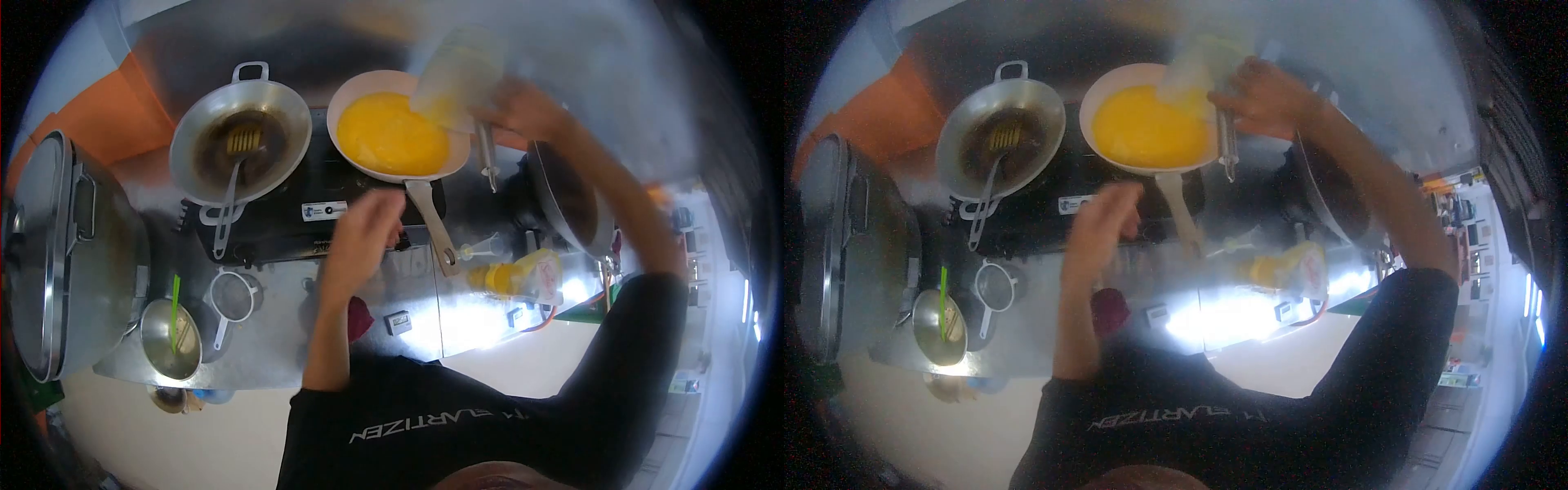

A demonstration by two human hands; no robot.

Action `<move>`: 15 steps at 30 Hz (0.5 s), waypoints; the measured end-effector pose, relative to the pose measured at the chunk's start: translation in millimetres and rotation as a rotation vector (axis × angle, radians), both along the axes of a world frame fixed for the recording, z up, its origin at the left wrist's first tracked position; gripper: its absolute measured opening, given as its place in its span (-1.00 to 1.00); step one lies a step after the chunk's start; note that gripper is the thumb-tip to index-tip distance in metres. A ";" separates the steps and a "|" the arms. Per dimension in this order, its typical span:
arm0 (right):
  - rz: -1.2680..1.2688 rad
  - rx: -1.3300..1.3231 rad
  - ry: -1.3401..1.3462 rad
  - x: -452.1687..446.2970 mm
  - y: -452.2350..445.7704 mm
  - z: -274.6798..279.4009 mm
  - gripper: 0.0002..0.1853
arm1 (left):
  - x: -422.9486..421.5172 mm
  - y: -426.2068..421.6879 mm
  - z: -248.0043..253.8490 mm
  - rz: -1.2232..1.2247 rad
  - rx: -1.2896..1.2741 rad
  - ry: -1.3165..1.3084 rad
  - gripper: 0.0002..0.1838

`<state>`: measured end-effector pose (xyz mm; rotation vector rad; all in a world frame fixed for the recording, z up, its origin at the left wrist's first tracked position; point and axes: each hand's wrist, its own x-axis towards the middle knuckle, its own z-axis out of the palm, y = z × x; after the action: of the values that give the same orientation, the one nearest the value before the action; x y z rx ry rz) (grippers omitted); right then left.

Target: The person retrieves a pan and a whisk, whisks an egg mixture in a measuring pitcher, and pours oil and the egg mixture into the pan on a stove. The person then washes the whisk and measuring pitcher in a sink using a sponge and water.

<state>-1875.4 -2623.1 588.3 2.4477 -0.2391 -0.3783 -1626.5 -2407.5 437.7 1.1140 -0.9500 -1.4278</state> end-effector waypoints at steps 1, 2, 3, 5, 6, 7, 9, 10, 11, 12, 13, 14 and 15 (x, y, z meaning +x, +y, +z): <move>-0.013 -0.014 0.028 -0.2 -1.1 2.5 -0.45 | 12.0 -12.5 19.5 0.036 -0.078 -0.067 -0.59; -0.013 -0.016 0.029 1.6 -1.4 8.2 -0.48 | 19.8 -30.0 33.9 0.071 -0.156 -0.133 -0.55; -0.011 -0.016 0.031 5.6 -1.1 16.7 -0.50 | 18.6 -54.1 40.3 0.205 -0.330 -0.178 -0.51; -0.028 -0.033 0.025 11.3 -2.4 25.9 -0.53 | 12.7 -109.2 59.4 0.311 -0.528 -0.302 -0.33; -0.048 -0.050 0.015 13.4 -3.2 29.0 -0.54 | 11.4 -141.7 71.4 0.281 -0.553 -0.381 -0.18; -0.068 -0.070 0.008 15.3 -2.7 32.4 -0.55 | 8.4 -169.2 83.1 0.238 -0.571 -0.422 -0.19; -0.123 -0.105 0.012 23.8 1.3 41.6 -0.60 | 7.4 -213.7 104.4 -0.007 -0.529 -0.362 -0.20; -0.150 -0.122 0.014 28.7 3.6 46.4 -0.60 | 9.0 -228.7 111.9 -0.144 -0.485 -0.303 -0.20; -0.138 -0.124 0.026 34.6 8.1 53.2 -0.58 | 10.4 -240.3 116.8 -0.258 -0.444 -0.244 -0.21; -0.126 -0.126 0.037 40.7 13.6 61.2 -0.56 | 10.9 -248.5 120.6 -0.334 -0.415 -0.201 -0.21; -0.119 -0.131 0.045 44.0 15.6 66.5 -0.54 | 11.6 -256.1 123.0 -0.387 -0.395 -0.165 -0.22; -0.095 -0.172 0.029 42.7 9.7 65.7 -0.52 | 10.9 -259.8 125.8 -0.416 -0.383 -0.146 -0.22; -0.076 -0.209 0.012 40.5 1.8 61.5 -0.49 | 9.8 -260.3 128.6 -0.436 -0.369 -0.134 -0.23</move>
<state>-1834.9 -2621.3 649.8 2.2350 -0.3492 -0.3805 -1616.8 -2667.8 566.3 0.7596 -1.5524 -1.4465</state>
